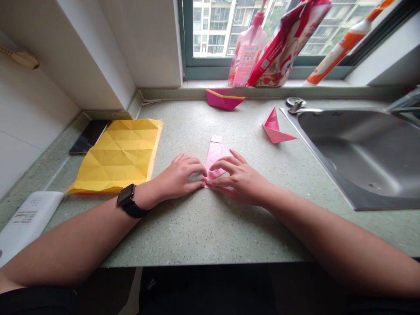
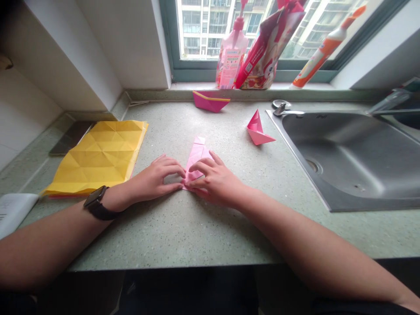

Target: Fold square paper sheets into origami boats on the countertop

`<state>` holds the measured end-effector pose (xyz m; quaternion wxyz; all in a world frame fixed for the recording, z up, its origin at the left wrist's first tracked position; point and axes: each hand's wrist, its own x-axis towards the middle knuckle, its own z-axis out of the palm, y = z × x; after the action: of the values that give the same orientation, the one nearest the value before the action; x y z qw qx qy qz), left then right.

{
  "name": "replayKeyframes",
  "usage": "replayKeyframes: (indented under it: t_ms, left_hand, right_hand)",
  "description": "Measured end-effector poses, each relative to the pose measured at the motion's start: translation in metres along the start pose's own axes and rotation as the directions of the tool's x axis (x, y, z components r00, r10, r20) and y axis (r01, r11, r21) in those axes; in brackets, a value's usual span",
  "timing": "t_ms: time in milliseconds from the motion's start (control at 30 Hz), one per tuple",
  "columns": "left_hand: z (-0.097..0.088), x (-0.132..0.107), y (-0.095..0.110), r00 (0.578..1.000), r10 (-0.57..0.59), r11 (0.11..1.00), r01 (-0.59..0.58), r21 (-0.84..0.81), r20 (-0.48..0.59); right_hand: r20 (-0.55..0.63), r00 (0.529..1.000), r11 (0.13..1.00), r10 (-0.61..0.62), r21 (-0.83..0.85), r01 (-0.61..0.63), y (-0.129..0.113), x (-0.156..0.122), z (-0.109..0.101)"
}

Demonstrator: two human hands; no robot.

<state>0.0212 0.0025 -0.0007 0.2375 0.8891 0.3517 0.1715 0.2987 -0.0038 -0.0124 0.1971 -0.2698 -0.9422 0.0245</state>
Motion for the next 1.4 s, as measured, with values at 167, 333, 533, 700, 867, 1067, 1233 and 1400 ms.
replayKeyframes:
  t_ms: [167, 333, 533, 700, 867, 1067, 1233, 1400]
  left_hand:
    - [0.001, -0.001, 0.002, 0.999, -0.03, 0.998, 0.028, 0.049, 0.025]
    - [0.004, -0.001, 0.002, 1.0, -0.005, 0.998, 0.003, 0.069, 0.019]
    - [0.008, -0.005, 0.001, 0.998, 0.055, 0.99, -0.053, 0.133, -0.014]
    - [0.008, -0.006, 0.003, 0.995, 0.104, 0.971, -0.103, 0.216, 0.006]
    - [0.006, -0.006, 0.004, 0.99, 0.137, 0.955, -0.136, 0.262, 0.016]
    - [0.006, -0.008, 0.003, 0.988, 0.154, 0.948, -0.153, 0.278, 0.019]
    - [0.004, -0.009, 0.006, 0.987, 0.161, 0.953, -0.16, 0.258, 0.018]
    - [0.003, -0.009, 0.009, 0.989, 0.148, 0.961, -0.136, 0.241, -0.03]
  right_hand:
    - [-0.029, 1.0, 0.998, 0.002, -0.056, -0.004, 0.002, -0.003, -0.007]
    - [-0.079, 0.995, 0.996, 0.053, -0.063, -0.058, 0.007, -0.005, -0.01]
    - [-0.118, 0.993, 0.999, 0.024, -0.029, -0.028, 0.008, -0.005, -0.007]
    - [-0.019, 0.999, 0.999, 0.035, 0.01, -0.035, 0.008, -0.003, -0.006]
    - [-0.007, 0.998, 0.998, 0.055, 0.044, -0.055, 0.01, -0.003, -0.007]
    - [0.003, 0.998, 0.996, 0.055, 0.066, -0.055, 0.013, -0.004, -0.006]
    - [0.011, 0.998, 0.998, 0.055, 0.04, -0.055, 0.017, -0.007, -0.002]
    - [0.017, 0.997, 0.996, 0.081, 0.032, -0.082, 0.025, -0.01, 0.002]
